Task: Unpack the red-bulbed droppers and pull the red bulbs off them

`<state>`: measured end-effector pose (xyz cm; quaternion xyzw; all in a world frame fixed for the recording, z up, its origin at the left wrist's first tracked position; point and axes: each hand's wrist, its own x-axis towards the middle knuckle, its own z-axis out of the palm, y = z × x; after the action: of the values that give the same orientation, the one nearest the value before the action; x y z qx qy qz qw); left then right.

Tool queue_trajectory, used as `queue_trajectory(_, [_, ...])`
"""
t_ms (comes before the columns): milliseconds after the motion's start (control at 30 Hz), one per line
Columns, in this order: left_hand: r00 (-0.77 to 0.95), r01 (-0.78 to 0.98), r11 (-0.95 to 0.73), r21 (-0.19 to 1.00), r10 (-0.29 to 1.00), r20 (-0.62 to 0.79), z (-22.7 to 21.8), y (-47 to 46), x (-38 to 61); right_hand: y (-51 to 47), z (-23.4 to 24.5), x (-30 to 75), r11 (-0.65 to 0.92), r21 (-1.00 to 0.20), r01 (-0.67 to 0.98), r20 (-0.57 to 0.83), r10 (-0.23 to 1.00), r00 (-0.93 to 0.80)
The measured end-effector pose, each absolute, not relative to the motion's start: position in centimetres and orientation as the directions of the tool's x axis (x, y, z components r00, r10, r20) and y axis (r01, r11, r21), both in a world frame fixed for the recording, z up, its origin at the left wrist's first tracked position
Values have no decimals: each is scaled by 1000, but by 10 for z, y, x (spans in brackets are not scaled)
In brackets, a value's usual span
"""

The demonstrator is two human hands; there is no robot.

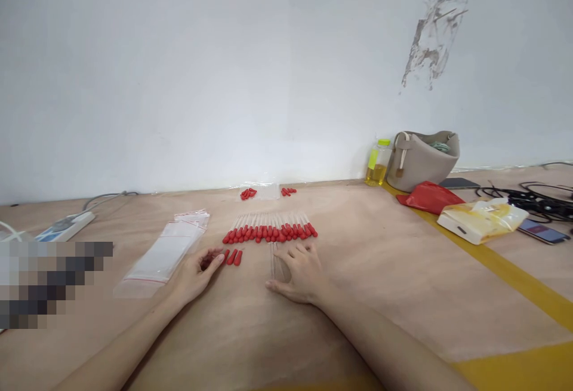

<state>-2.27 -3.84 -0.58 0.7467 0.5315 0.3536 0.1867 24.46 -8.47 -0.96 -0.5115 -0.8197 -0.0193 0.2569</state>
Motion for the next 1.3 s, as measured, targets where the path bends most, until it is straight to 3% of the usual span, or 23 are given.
queue_trajectory(400, [202,718,-349,602,933,299,-3,-42,-23,-79,-2,212,469,-231,853,348,858,-378])
queue_trajectory(500, [187,762,-412,501,879,439,-5,-42,-24,-79,-3,214,463,-256,849,348,863,-366])
queue_trajectory(633, [294,757,-563,332,747,596,3,-40,-18,-79,-6,215,462,-267,846,365,861,-355])
queue_trajectory(933, [541,714,-682,160,682,492,29,6,27,-82,-9,219,470,-359,806,452,844,-290])
queue_trajectory(1133, [568,712,-681,174,703,428,20,31,47,-82,-12,225,434,-383,816,450,859,-245])
queue_trajectory(1300, [490,616,-712,336,681,545,13,35,47,-81,-12,225,432,-398,809,443,863,-243])
